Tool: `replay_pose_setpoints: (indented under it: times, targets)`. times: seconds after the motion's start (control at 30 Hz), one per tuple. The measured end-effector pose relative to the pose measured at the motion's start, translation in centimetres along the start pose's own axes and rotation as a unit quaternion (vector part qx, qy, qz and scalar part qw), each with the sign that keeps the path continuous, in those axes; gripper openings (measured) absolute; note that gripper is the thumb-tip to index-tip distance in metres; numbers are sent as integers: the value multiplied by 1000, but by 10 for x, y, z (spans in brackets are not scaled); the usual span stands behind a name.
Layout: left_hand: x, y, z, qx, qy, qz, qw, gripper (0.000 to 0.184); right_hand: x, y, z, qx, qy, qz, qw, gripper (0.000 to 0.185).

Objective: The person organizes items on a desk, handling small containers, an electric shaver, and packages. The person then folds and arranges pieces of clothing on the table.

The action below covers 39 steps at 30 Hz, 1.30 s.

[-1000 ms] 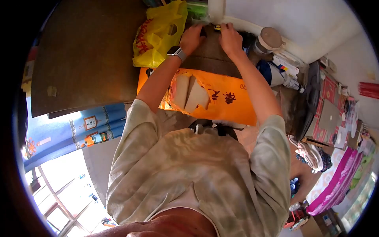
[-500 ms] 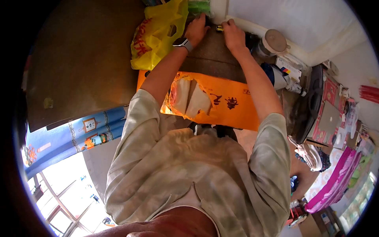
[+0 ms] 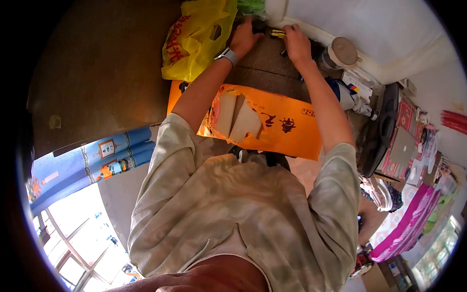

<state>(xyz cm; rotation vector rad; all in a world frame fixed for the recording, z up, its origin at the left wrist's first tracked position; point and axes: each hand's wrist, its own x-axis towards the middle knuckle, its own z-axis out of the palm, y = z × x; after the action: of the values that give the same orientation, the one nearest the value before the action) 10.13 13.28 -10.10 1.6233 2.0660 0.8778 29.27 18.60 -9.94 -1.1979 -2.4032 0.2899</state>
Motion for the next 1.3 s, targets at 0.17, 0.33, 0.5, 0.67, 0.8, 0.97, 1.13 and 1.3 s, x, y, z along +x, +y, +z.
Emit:
replay_pose_setpoints:
  times: [0.17, 0.33, 0.5, 0.67, 0.8, 0.97, 1.13, 1.3]
  targets:
    - [1, -7, 9, 21, 9, 3, 1000, 60, 1, -2, 0, -2, -11, -11, 1000, 27]
    - [-11, 1, 2, 48, 49, 23, 997, 64, 2, 2, -4, -15, -46, -31, 998, 35]
    - [-10, 7, 3, 54, 34, -22, 998, 71, 4, 4, 0, -3, -31, -114, 993, 42]
    - [0, -4, 12, 1, 27, -22, 999, 75, 4, -1, 9, 58, 22, -62, 996, 32]
    - [3, -6, 15, -48, 34, -31, 998, 72, 0, -19, 13, 52, -8, 87, 995, 42]
    - [-3, 1, 7, -53, 26, 17, 998, 66, 3, -21, 19, 42, -24, 146, 988, 56]
    - [-2, 6, 11, -30, -17, 25, 999, 64, 6, -35, 5, 41, -48, 194, 979, 55]
    - [-2, -7, 29, -28, 62, 4, 998, 57, -5, -39, -16, 28, -18, 193, 981, 49]
